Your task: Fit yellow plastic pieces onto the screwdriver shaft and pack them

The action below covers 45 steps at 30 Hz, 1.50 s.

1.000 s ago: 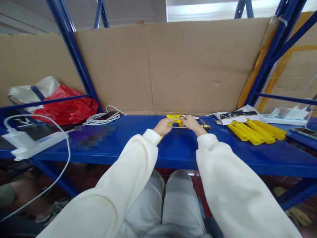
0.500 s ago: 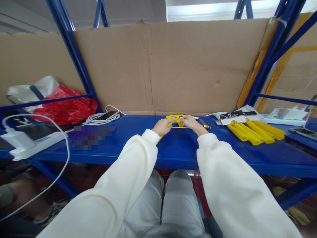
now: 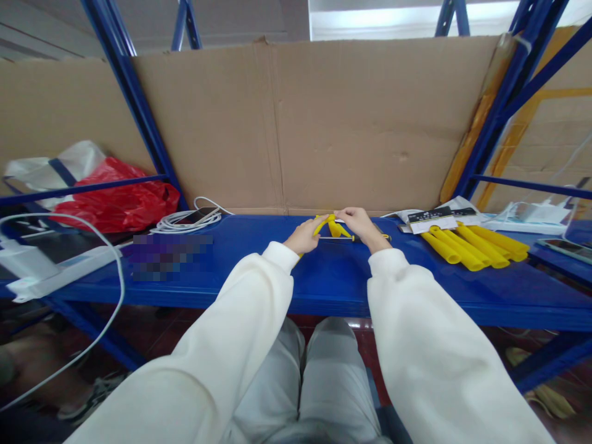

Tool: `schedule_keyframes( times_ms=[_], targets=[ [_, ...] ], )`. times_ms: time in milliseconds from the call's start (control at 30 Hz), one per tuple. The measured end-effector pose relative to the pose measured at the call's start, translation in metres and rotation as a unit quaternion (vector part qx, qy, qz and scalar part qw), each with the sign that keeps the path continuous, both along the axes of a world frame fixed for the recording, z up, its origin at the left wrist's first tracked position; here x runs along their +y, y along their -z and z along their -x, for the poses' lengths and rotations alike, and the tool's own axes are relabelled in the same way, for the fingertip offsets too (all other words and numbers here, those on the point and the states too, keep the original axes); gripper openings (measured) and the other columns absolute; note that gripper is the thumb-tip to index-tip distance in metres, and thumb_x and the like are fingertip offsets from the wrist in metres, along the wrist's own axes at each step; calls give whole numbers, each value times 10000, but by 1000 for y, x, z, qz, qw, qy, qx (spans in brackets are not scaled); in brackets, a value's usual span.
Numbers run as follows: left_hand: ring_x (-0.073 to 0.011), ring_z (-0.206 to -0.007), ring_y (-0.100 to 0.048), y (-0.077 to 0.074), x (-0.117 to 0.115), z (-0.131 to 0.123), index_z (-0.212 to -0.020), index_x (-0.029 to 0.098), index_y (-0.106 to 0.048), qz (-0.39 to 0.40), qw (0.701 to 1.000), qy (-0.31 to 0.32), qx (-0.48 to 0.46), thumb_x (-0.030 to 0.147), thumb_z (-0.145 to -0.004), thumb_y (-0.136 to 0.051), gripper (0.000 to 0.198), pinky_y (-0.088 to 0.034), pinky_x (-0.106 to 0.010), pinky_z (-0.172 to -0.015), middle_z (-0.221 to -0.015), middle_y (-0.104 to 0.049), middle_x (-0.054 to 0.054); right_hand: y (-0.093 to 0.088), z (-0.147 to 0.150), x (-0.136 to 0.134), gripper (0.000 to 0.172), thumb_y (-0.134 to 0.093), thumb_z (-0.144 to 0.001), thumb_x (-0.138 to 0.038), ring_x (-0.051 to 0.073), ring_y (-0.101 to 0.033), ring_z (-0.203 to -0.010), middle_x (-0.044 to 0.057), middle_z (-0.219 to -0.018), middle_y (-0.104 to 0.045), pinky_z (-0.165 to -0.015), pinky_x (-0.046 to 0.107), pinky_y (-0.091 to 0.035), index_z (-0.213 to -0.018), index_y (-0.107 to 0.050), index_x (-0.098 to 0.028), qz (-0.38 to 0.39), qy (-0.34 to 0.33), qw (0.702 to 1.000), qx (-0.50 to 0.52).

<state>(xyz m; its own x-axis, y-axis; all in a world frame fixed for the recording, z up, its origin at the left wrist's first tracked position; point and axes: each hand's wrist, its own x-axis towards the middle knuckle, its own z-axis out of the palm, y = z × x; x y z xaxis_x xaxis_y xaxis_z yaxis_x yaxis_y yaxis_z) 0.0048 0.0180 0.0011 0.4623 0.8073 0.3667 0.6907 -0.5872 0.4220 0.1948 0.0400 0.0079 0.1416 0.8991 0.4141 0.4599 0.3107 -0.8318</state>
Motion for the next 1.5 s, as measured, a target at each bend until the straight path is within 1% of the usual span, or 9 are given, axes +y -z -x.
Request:
schedule_keyframes(
  times_ms=[100,167,300,467,667,800,1000,1167,1500],
  targets=[
    [-264,-1148,-706,2,9,5,-1573,198,-454,65,992,4,-107,34,-898,-555,702,-548,-394,-1029,-1368,-668,-151,3,-18,8,333,-706,-827,-491,220,-677,-831,88,-841,-752,-799,324,-531,-786,-745,-162,-31,46,998,-10],
    [-210,-887,-751,4,15,8,-1602,209,-393,127,978,-12,-167,60,-931,-522,699,-612,-351,-833,-1249,-707,-143,6,-36,14,216,-694,-838,-355,236,-697,-873,104,-867,-765,-837,332,-537,-809,-761,-152,-47,127,989,-52],
    [-104,-618,-661,11,24,11,-1563,242,-426,174,955,-40,-237,52,-924,-522,674,-533,-212,-568,-1093,-708,-83,15,-74,24,142,-658,-805,-188,265,-727,-863,119,-818,-769,-820,329,-548,-806,-796,-152,26,236,956,-171],
    [-71,-545,-593,14,23,7,-1545,232,-401,210,943,-41,-256,60,-928,-511,649,-412,-150,-442,-974,-666,-37,23,-90,31,123,-699,-779,-167,273,-745,-818,94,-748,-763,-758,295,-553,-754,-819,-166,119,202,934,-270],
    [-50,-516,-568,13,20,5,-1533,217,-384,247,936,-32,-248,60,-911,-521,656,-391,-132,-417,-981,-633,-26,24,-82,41,175,-684,-777,-122,266,-759,-841,104,-835,-789,-726,265,-550,-817,-846,-173,169,205,904,-334],
    [-49,-517,-574,11,18,5,-1538,231,-375,258,933,-31,-247,66,-910,-524,667,-395,-131,-418,-991,-625,-26,25,-83,49,164,-707,-759,-149,260,-750,-787,84,-758,-774,-712,286,-553,-829,-848,-195,154,190,904,-350],
    [-54,-507,-571,12,19,7,-1550,220,-374,251,939,-32,-235,77,-914,-534,671,-424,-150,-445,-973,-641,-26,26,-82,59,150,-709,-690,-114,260,-725,-735,69,-621,-712,-711,306,-549,-608,-775,-220,97,149,909,-376],
    [-45,-513,-562,12,20,7,-1526,217,-412,239,943,-31,-229,69,-916,-546,642,-429,-150,-468,-988,-647,-24,22,-78,58,200,-698,-662,-88,265,-718,-749,73,-599,-690,-757,324,-555,-520,-713,-228,119,134,909,-377],
    [-51,-501,-578,1,6,3,-1492,257,-413,314,885,-13,-344,83,-930,-576,612,-415,-173,-437,-1170,-676,-87,20,-77,51,271,-676,-666,-67,263,-701,-686,76,-545,-649,-733,340,-550,-451,-622,-222,130,122,915,-361]
  ],
)
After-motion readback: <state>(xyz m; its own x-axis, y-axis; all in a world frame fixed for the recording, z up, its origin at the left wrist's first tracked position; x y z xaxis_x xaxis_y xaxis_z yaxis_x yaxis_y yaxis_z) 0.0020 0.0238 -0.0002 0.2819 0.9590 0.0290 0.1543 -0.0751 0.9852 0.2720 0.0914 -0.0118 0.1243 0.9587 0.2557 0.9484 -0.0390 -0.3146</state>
